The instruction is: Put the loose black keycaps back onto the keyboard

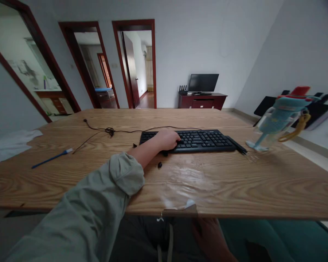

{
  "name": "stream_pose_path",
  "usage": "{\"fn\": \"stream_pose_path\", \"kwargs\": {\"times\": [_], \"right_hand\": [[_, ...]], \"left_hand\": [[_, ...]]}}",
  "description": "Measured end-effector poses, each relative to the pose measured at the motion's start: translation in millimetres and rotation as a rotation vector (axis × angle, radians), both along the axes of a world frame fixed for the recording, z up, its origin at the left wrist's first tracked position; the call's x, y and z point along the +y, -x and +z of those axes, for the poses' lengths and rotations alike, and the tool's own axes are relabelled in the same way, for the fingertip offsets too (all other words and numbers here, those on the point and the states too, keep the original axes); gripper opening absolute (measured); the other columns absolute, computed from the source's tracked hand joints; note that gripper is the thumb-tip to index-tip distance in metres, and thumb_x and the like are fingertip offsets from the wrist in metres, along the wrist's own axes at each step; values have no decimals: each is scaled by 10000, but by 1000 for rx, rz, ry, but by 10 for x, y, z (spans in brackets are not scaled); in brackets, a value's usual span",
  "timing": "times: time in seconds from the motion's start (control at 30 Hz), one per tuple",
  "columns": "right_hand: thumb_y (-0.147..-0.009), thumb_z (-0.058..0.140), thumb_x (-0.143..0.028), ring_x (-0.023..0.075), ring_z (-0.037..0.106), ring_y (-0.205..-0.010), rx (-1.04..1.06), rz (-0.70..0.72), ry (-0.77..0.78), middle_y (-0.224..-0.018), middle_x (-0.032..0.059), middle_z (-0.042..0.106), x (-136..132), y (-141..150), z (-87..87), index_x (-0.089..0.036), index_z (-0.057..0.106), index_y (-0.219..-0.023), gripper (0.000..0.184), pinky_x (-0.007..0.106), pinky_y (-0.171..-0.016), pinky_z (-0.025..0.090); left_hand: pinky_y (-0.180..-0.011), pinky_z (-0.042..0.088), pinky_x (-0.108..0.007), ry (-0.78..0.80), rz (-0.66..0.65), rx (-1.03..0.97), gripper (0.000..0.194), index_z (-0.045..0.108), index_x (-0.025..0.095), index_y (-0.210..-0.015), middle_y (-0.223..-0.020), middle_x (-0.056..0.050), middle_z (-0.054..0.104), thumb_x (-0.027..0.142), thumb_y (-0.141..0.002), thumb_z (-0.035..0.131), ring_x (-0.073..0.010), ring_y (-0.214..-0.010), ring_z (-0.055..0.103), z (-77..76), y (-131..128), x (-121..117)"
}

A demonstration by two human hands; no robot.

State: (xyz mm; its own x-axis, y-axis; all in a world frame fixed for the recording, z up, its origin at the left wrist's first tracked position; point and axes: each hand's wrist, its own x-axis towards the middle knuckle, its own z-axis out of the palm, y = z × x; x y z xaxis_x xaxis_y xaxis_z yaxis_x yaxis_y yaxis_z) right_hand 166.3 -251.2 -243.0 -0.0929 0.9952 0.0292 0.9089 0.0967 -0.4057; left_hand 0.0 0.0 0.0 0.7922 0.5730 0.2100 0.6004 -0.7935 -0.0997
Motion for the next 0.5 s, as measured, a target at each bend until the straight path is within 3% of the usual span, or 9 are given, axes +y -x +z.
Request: {"fn": "stream_pose_path", "kwargs": {"times": [0.1, 0.3, 0.5], "right_hand": [[-865, 459, -271, 292, 565, -1186, -18, -56, -12, -1197, 88, 673, -15, -18, -67, -231, 698, -1141, 367, 486, -1065, 342], [-879, 442, -310, 307, 572, -1184, -15, -73, 13, -1221, 121, 655, 86, -9, -241, -173, 675, -1187, 410, 478, -1024, 386], [-884, 429, -286, 295, 596, -1154, -19, -80, 17, -1172, 122, 680, 53, -35, -206, -181, 702, -1135, 385, 461, -1007, 404]], "left_hand": [[-809, 488, -297, 20, 41, -87, 288, 741, 260, -1033, -1025, -39, 731, 297, -841, 530, -217, -953, 648, -53, -4, 35], [-785, 482, -258, 95, 43, -200, 267, 749, 251, -1009, -985, -17, 736, 344, -843, 562, -179, -906, 648, -94, 18, 129], [-764, 475, -245, 115, 9, -161, 255, 749, 230, -987, -973, -22, 735, 325, -830, 572, -167, -875, 647, -48, 26, 146]]}}
